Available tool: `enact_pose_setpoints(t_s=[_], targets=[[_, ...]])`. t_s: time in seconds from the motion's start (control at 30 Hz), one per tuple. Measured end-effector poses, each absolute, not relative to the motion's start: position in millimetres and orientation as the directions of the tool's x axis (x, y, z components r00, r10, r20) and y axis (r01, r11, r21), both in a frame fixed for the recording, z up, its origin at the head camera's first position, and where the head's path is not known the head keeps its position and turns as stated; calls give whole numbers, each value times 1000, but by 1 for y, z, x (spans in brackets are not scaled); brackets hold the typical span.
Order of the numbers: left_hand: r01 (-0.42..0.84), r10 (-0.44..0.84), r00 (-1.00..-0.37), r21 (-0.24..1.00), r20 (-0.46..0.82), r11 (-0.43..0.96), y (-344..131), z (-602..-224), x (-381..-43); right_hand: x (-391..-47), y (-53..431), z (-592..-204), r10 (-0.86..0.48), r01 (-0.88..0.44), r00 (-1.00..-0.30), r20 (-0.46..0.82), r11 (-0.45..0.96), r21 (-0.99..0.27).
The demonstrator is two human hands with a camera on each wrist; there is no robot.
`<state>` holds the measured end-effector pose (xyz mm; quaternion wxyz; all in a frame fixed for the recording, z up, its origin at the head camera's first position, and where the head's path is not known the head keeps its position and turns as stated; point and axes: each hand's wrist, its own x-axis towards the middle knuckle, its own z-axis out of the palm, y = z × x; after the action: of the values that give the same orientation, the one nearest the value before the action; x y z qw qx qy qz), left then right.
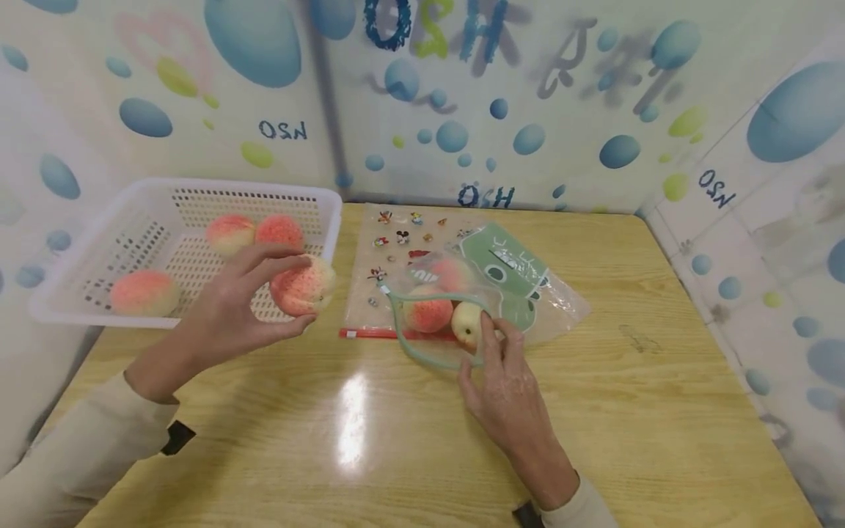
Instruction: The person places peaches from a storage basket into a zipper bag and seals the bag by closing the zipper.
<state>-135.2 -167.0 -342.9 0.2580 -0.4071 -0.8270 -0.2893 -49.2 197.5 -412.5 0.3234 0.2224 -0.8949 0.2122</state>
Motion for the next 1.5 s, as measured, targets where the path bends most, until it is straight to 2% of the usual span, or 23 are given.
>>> enact_pose_setpoints(t_s=[0.1,0.2,0.53,0.87,1.13,1.4,1.5], targets=[[857,545,-476,225,690,463,-158,-344,-132,-49,197,-413,-257,-530,-692,674,815,-233],[876,567,-450,217,690,431,-151,-347,-128,-48,197,-413,-256,-523,-696,671,821,-229],[861,583,-495,272,644,430,-135,-361,-121,-49,196,-411,-260,-516,-701,664,828,-220],[887,603,-459,298,652,353,-113,-383,-117,-50,197,-411,-273,-515,-704,656,832,-207],[927,703,-356,138,616,348,-83,-393,-119,-48,196,-411,-262,-511,-714,650,829,-227],[926,742,-339,65,579,373,-63,-398,-125,-46,194,-411,-264,-515,-711,652,827,-226],[939,752,-309,62,582,338,-57,-400,-128,-46,193,-411,-266,-525,-705,658,819,-231]])
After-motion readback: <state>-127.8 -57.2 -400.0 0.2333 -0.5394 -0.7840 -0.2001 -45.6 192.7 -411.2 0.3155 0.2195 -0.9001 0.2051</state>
